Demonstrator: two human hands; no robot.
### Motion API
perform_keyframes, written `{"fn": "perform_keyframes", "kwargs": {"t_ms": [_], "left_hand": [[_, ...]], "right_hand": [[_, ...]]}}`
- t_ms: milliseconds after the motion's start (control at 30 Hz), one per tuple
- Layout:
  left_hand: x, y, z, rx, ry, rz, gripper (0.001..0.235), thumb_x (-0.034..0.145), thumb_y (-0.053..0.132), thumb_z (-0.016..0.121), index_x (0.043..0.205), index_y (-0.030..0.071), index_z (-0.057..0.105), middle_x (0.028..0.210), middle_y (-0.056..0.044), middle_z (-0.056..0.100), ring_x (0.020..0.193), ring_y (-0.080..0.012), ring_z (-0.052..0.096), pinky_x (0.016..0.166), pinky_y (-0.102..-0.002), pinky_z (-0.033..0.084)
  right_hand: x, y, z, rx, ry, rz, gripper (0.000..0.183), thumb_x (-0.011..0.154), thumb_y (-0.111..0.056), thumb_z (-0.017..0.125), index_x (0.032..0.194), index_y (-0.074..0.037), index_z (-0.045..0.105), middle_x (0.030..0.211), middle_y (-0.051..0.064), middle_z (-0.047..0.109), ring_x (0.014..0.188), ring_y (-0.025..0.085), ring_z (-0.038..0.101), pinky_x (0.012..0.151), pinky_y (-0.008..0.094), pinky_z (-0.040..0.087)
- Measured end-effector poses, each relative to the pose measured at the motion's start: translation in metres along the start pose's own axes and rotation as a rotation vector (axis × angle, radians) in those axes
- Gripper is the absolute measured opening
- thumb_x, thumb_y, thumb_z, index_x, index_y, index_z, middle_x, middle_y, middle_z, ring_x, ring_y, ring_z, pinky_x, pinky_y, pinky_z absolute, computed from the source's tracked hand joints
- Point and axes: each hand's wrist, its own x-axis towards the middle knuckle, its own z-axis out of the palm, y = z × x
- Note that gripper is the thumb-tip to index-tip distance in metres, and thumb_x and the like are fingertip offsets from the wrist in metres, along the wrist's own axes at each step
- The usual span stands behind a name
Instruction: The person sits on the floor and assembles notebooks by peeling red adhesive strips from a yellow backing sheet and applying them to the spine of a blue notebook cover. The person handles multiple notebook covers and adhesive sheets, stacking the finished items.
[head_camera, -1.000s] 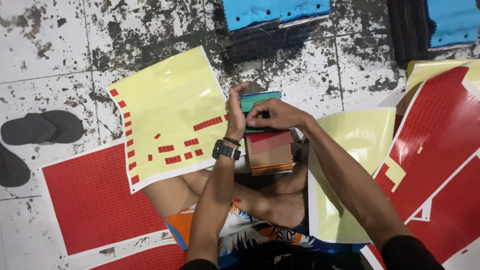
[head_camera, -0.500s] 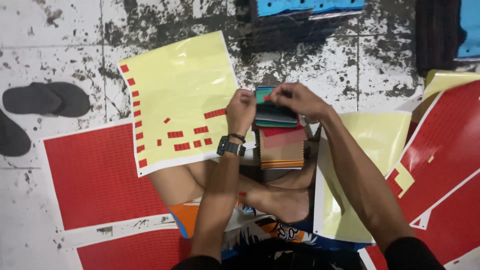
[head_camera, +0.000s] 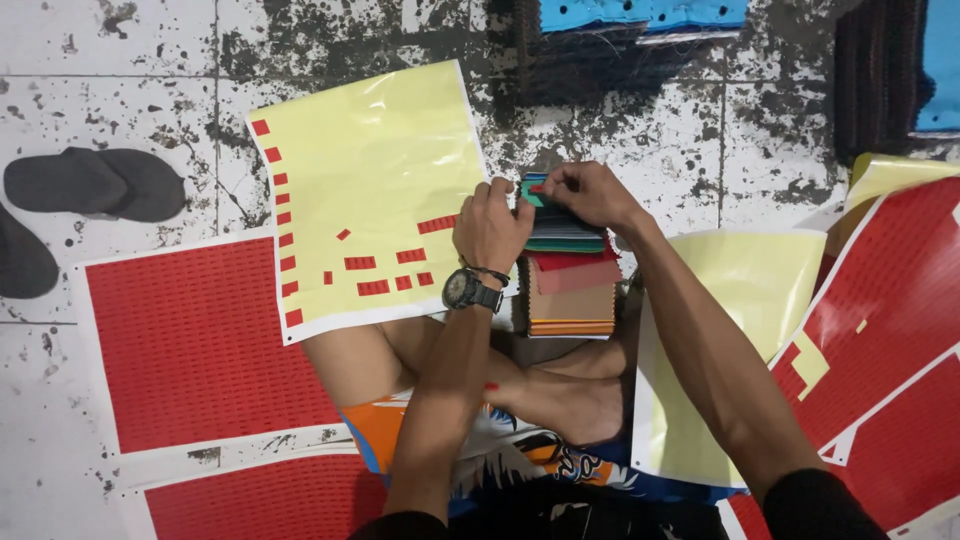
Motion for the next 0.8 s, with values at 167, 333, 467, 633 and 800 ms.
{"fn": "perform_keyframes", "kwargs": {"t_ms": [167, 333, 467, 633, 800], "left_hand": [[0.001, -0.002, -0.001, -0.044, -0.062, -0.036, 0.018, 0.084, 0.034, 0.061, 0.094, 0.020, 0.063, 0.082, -0.005, 0.060, 0.083, -0.0347, 0.069, 0.070, -0.050, 0.059], [0.003, -0.003, -0.005, -0.055, -0.109, 0.000, 0.015, 0.086, 0.033, 0.060, 0.093, 0.020, 0.065, 0.081, -0.002, 0.061, 0.083, -0.0329, 0.070, 0.067, -0.049, 0.059], [0.003, -0.009, 0.002, -0.070, -0.119, 0.194, 0.019, 0.090, 0.022, 0.056, 0.099, 0.021, 0.073, 0.085, -0.008, 0.064, 0.082, -0.0371, 0.069, 0.066, -0.051, 0.060], [0.001, -0.012, 0.009, 0.020, -0.155, 0.202, 0.027, 0.093, 0.030, 0.051, 0.106, 0.031, 0.074, 0.089, -0.008, 0.062, 0.080, -0.0382, 0.064, 0.069, -0.053, 0.058], [0.000, -0.016, 0.016, 0.183, -0.157, 0.226, 0.031, 0.093, 0.034, 0.048, 0.116, 0.045, 0.066, 0.094, -0.003, 0.063, 0.080, -0.0349, 0.066, 0.067, -0.051, 0.057]], "right_hand": [[0.004, 0.001, 0.008, -0.078, 0.021, 0.008, 0.014, 0.092, -0.022, 0.073, 0.098, -0.011, 0.079, 0.084, 0.015, 0.074, 0.085, 0.034, 0.071, 0.078, 0.046, 0.054], [0.013, 0.011, 0.015, -0.183, 0.054, 0.069, 0.014, 0.090, -0.024, 0.074, 0.094, -0.013, 0.080, 0.086, 0.016, 0.076, 0.090, 0.039, 0.073, 0.080, 0.049, 0.056], [0.017, 0.015, 0.021, -0.196, 0.062, 0.155, 0.012, 0.090, -0.024, 0.073, 0.091, -0.015, 0.081, 0.084, 0.012, 0.076, 0.086, 0.033, 0.075, 0.077, 0.044, 0.057], [0.013, 0.002, 0.023, -0.268, 0.055, 0.210, 0.021, 0.090, -0.025, 0.069, 0.096, -0.007, 0.080, 0.092, 0.022, 0.076, 0.093, 0.045, 0.073, 0.079, 0.053, 0.058], [-0.001, -0.002, 0.003, -0.486, 0.156, 0.087, 0.019, 0.084, -0.020, 0.077, 0.103, -0.015, 0.078, 0.091, 0.015, 0.072, 0.087, 0.041, 0.075, 0.074, 0.052, 0.062]]}}
